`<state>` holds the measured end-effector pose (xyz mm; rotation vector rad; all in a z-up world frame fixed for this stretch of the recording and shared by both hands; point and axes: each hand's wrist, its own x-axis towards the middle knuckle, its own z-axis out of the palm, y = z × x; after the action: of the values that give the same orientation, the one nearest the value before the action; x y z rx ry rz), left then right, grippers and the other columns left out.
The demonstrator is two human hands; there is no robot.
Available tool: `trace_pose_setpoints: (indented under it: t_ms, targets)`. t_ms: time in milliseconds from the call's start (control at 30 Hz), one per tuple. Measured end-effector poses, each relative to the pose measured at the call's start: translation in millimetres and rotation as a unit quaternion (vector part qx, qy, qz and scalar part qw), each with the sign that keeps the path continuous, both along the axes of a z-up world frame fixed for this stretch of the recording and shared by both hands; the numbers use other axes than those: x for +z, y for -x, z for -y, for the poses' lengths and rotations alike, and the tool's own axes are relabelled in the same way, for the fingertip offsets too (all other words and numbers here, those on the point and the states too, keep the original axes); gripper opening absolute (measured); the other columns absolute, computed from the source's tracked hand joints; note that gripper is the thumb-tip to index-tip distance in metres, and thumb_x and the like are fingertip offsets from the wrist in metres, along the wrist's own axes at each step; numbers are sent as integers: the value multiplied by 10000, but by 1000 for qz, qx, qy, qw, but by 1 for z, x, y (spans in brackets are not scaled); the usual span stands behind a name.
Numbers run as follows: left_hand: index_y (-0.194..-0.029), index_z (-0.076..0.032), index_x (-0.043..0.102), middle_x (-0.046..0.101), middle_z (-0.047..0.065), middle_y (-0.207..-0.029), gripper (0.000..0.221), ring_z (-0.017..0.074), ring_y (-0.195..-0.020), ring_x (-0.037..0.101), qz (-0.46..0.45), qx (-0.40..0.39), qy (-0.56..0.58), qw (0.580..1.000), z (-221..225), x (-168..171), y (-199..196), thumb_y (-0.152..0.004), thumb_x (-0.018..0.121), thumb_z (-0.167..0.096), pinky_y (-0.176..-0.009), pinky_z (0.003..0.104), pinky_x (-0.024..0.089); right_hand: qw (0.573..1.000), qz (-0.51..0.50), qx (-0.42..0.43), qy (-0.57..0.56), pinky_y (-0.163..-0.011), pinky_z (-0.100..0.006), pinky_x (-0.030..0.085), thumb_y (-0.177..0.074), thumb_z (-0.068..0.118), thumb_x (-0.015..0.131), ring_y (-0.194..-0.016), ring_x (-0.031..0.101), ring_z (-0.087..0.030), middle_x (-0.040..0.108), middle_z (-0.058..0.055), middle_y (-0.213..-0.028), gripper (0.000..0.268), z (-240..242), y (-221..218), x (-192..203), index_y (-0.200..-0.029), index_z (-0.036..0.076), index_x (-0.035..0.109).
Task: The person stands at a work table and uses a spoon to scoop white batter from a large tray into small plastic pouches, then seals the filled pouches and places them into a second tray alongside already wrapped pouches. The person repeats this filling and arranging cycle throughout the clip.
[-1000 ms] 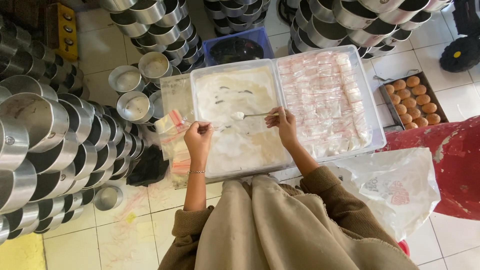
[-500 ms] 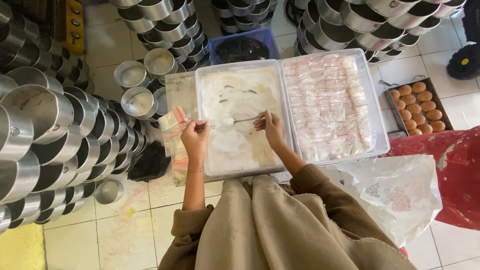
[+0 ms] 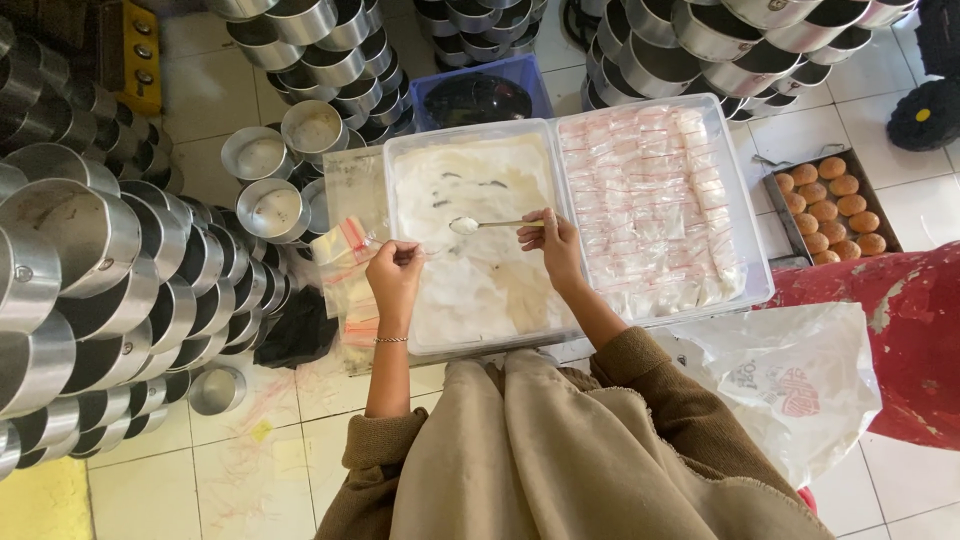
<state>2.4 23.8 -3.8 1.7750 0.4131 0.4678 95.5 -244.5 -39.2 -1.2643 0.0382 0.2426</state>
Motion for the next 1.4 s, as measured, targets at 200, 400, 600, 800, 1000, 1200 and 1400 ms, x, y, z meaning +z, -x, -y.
trace_pose_setpoints:
  t_ms: [200, 400, 600, 800, 1000, 1200, 1400]
  targets:
    - [-884, 17, 715, 752, 78, -782, 130, 124, -691, 711, -63, -29, -38, 997, 9, -1, -11, -842, 793, -79, -665, 260, 567, 999, 0, -21, 43, -587, -296, 584, -1113, 372, 440, -648, 681, -154, 716, -123, -774, 453, 9, -8, 20, -995, -10, 652]
    - [-856, 10, 733, 761, 86, -774, 121, 144, -693, 730, -75, -54, -89, 992, 10, 0, -24, -793, 800, -68, -669, 273, 572, 996, 43, 7, 78, -538, -274, 557, -1121, 355, 426, -604, 666, -135, 691, -110, -737, 449, 11, -12, 68, -940, -2, 629]
    - [-852, 1, 734, 764, 78, -778, 118, 141, -700, 729, -75, -76, -58, 993, 8, 1, -32, -776, 794, -66, -667, 269, 578, 979, 99, 69, 163, -540, -254, 556, -1128, 304, 404, -598, 649, -103, 675, -73, -712, 437, 3, -25, 107, -911, 3, 635]
    - [-848, 4, 755, 764, 95, -766, 104, 147, -687, 725, -117, -80, -69, 988, 7, 15, -36, -785, 798, -67, -654, 272, 562, 956, 119, 130, 233, -540, -254, 553, -1123, 293, 407, -589, 647, -91, 664, -50, -691, 427, -13, -30, 147, -905, 9, 640]
    - [-890, 11, 771, 776, 99, -792, 155, 135, -699, 741, -129, -106, -38, 985, 2, 7, -43, -738, 764, -16, -659, 263, 595, 924, 182, 179, 284, -555, -262, 562, -1121, 281, 431, -604, 651, -94, 665, -53, -698, 425, -29, -33, 168, -886, 4, 652]
    - [-922, 51, 750, 758, 120, -782, 181, 142, -682, 734, -135, -135, 31, 981, -2, -8, -47, -753, 768, -12, -634, 258, 599, 868, 277, 253, 326, -637, -314, 582, -1089, 210, 490, -696, 692, -148, 696, -83, -773, 320, -40, -31, 178, -918, -1, 659]
    - [-981, 61, 722, 750, 117, -792, 190, 142, -684, 731, -133, -134, 107, 976, -1, -18, -49, -806, 750, -8, -637, 247, 590, 731, 469, 311, 386, -734, -396, 560, -1018, 133, 574, -803, 697, -305, 742, -123, -964, 159, -50, -26, 180, -996, 24, 687]
